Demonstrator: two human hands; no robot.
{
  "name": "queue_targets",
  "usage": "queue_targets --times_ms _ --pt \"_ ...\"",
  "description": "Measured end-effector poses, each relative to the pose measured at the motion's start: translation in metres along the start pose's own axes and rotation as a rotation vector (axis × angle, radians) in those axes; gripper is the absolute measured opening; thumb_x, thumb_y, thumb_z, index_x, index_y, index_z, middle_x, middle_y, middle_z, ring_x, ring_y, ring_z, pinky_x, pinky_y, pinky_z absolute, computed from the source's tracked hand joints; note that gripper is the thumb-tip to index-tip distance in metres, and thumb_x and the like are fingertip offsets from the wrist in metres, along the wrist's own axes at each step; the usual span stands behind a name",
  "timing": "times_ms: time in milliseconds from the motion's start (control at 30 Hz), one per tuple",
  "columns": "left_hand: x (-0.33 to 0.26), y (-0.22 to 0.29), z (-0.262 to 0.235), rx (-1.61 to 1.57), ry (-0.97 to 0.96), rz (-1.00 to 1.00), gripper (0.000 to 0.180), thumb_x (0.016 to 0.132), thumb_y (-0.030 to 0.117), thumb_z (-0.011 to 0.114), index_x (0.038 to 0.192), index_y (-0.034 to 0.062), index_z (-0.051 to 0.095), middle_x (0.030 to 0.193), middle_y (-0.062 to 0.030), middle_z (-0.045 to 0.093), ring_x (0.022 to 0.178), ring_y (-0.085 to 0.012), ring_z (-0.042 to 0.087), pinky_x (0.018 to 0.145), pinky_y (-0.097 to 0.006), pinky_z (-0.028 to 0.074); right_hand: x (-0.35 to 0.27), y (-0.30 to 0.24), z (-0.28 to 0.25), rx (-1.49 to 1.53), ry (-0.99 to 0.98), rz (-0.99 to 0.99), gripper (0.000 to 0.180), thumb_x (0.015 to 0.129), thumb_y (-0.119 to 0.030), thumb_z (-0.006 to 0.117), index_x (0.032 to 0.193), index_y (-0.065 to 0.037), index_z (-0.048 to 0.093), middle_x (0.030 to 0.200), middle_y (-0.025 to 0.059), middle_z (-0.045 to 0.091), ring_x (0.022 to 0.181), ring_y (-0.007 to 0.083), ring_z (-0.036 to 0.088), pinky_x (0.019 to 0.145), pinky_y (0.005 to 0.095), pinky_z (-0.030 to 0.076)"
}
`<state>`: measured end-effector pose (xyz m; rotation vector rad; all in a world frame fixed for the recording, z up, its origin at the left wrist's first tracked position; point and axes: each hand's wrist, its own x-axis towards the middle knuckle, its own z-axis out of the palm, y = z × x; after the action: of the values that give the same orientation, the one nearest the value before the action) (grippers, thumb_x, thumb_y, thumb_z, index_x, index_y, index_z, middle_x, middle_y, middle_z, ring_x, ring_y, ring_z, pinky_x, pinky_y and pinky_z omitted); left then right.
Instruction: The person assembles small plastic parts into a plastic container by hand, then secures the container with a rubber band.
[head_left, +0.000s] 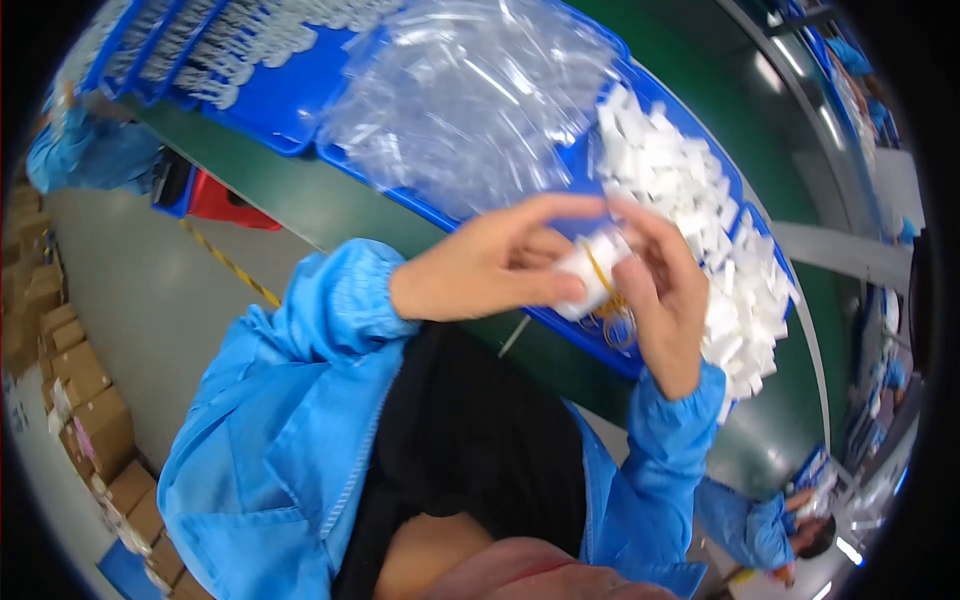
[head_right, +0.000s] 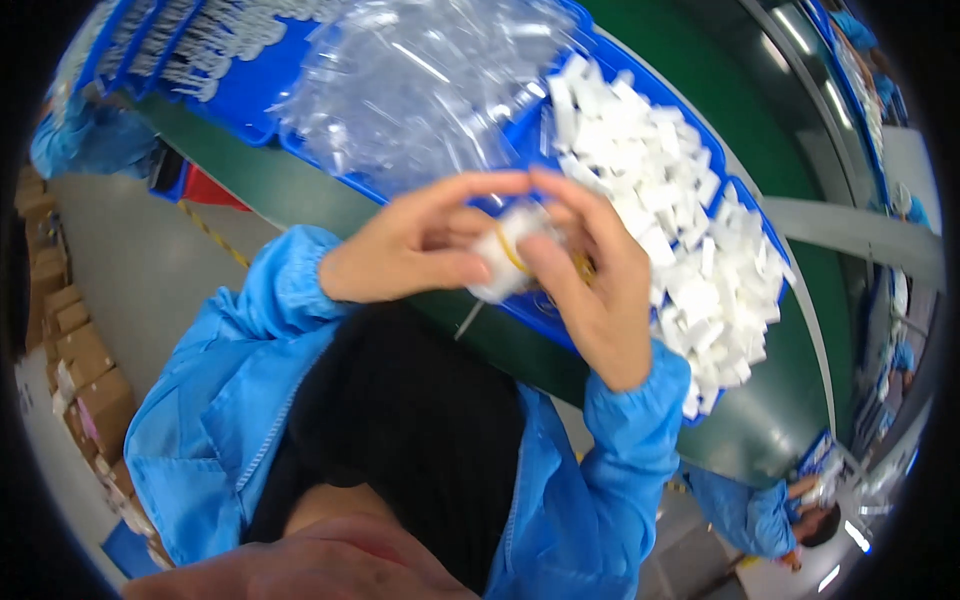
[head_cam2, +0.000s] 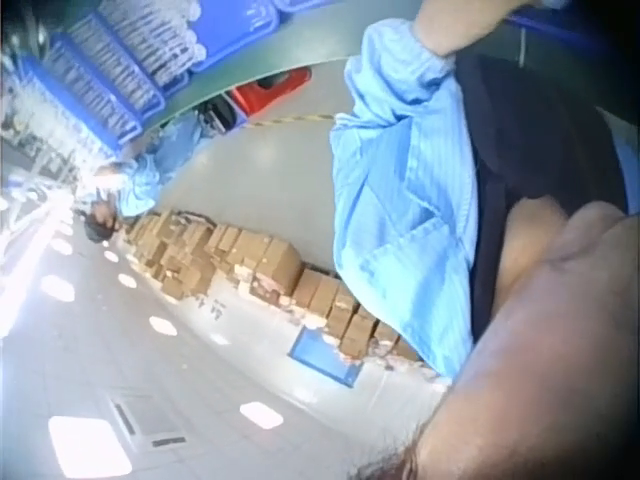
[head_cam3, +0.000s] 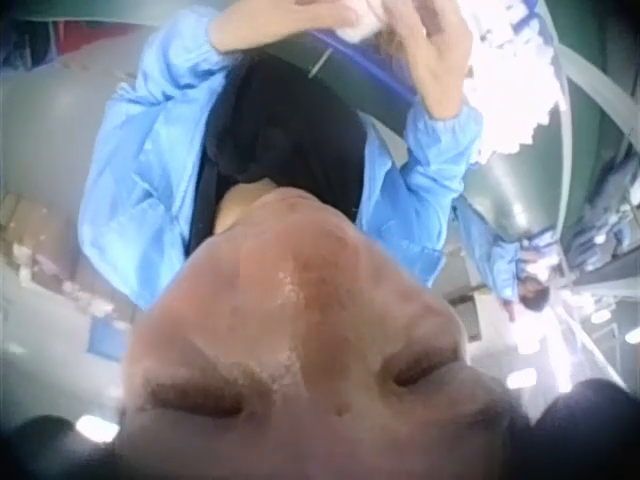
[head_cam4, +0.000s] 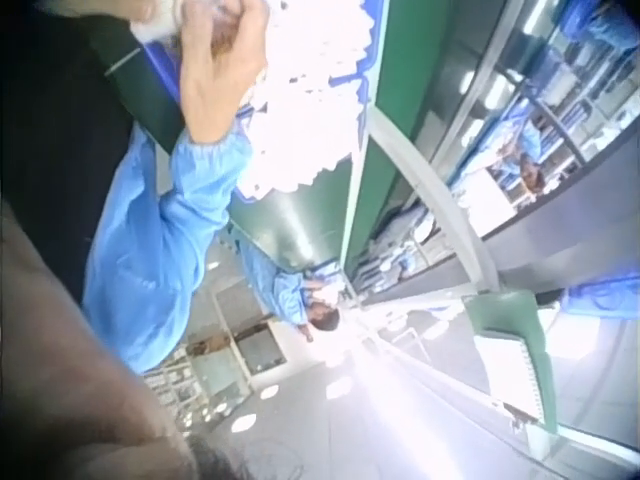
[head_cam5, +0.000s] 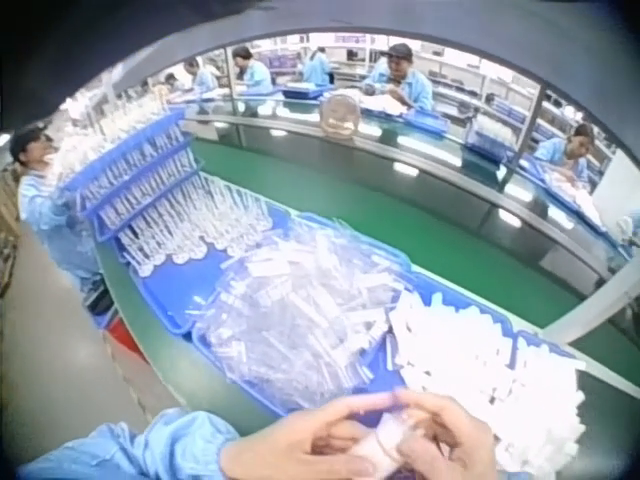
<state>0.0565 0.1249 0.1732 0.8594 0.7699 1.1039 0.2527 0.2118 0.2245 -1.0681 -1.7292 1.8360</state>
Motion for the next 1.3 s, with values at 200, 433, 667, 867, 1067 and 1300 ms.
queue_targets --times_ms 200,433,667,867,1067,1300 --pt "0.001 0.004 -0.007 -0.208 0.152 -0.055 0.062 0.102 0.026 0.059 0.152 0.0014 0.031 0.119 -0.0169 0.066 0.108 -0.0220 0.067 0.093 -0.033 0.055 0.006 0.018 0.015 -0.698 0.142 -0.650 0.082 0.066 -0.018 0.091 0.137 -0.005 0.054 0.132 0.0163 0.056 0.115 0.0324 0.058 0.095 0.0385 0.050" --pt "-0.001 -0.008 -0.011 0.161 0.169 0.238 0.074 0.090 0.018 0.074 0.152 0.0058 0.035 0.141 -0.0182 0.050 0.119 -0.0256 0.059 0.097 -0.037 0.053 -0.005 0.020 0.013 -0.651 0.184 -0.565 0.076 0.065 -0.006 0.087 0.134 -0.006 0.055 0.128 0.0148 0.053 0.117 0.0311 0.055 0.095 0.0373 0.050" --pt "0.000 0.005 -0.015 0.951 0.043 0.506 0.078 0.069 0.008 0.086 0.137 0.0051 0.048 0.130 -0.0166 0.052 0.115 -0.0340 0.059 0.095 -0.039 0.053 -0.008 0.029 0.004 -0.616 0.067 -0.572 0.073 0.061 -0.001 0.084 0.129 -0.006 0.057 0.124 0.0155 0.053 0.113 0.0334 0.054 0.094 0.0387 0.048" --pt "0.000 -0.003 -0.011 1.078 0.063 0.526 0.077 0.062 0.010 0.087 0.129 0.0038 0.050 0.123 -0.0173 0.056 0.111 -0.0372 0.060 0.092 -0.040 0.055 -0.011 0.037 0.001 -0.609 0.059 -0.587 0.074 0.058 -0.001 0.084 0.126 -0.005 0.058 0.120 0.0151 0.055 0.109 0.0337 0.055 0.091 0.0391 0.049" --pt "0.002 -0.008 -0.010 0.981 0.073 0.520 0.082 0.062 0.011 0.087 0.134 0.0039 0.050 0.127 -0.0172 0.056 0.113 -0.0367 0.060 0.093 -0.041 0.054 -0.012 0.042 -0.001 -0.555 0.087 -0.584 0.073 0.058 -0.002 0.085 0.126 -0.005 0.058 0.122 0.0149 0.056 0.109 0.0331 0.056 0.091 0.0387 0.050" --pt "0.001 -0.001 -0.012 1.094 0.076 0.573 0.074 0.063 0.012 0.089 0.129 0.0028 0.057 0.122 -0.0164 0.060 0.106 -0.0344 0.064 0.087 -0.039 0.057 -0.013 0.048 -0.002 -0.561 0.075 -0.601 0.076 0.061 -0.003 0.086 0.131 -0.004 0.057 0.125 0.0153 0.056 0.113 0.0321 0.057 0.094 0.0389 0.050"
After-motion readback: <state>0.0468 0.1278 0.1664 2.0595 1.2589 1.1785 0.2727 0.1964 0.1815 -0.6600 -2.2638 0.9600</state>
